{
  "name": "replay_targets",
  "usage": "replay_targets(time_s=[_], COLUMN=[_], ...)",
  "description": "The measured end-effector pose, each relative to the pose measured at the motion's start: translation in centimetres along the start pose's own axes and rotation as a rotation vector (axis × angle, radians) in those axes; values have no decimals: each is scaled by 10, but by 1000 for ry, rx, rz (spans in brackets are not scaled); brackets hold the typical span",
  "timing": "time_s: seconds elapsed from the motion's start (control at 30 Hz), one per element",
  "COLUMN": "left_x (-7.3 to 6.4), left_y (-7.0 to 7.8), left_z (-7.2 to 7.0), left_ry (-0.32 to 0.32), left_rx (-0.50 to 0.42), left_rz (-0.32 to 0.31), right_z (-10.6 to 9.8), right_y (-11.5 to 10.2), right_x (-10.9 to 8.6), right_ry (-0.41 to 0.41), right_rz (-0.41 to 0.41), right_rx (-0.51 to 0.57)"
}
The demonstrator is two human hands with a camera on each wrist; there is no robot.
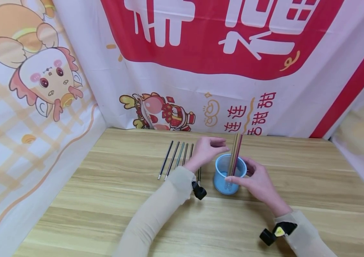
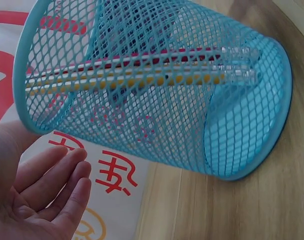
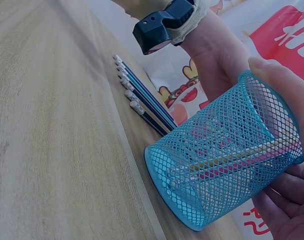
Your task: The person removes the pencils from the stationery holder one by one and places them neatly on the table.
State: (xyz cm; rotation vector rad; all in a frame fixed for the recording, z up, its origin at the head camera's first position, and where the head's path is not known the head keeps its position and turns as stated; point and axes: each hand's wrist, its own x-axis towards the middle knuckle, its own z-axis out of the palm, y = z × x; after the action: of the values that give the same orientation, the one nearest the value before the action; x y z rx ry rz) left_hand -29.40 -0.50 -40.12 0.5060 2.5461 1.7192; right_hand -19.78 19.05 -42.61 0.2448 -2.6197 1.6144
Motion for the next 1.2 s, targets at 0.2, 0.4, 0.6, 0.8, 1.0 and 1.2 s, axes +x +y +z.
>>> replay_targets(time_s=[0.2, 0.4, 0.6, 0.8, 1.0, 1.2], left_x=[0, 0, 0, 0, -1, -4], left_y=[3, 2, 2, 5, 7, 14], left_z=[4, 7, 10, 13, 11, 8], left_ry=[-26, -38, -60, -68, -61, -37], left_rx=[36, 72, 37, 4, 0, 22], left_rz=[-17, -1, 13, 22, 17, 37], right_z=[0, 1, 1, 0, 1, 1], right_y=[1, 2, 3, 3, 4, 4], right_x=[1, 2, 2, 2, 4, 3], right_ry=[0, 13, 13, 11, 16, 15], right_rz=[-7, -22, -22, -20, -37, -34], right_rx=[-3, -4, -11, -17, -15, -15])
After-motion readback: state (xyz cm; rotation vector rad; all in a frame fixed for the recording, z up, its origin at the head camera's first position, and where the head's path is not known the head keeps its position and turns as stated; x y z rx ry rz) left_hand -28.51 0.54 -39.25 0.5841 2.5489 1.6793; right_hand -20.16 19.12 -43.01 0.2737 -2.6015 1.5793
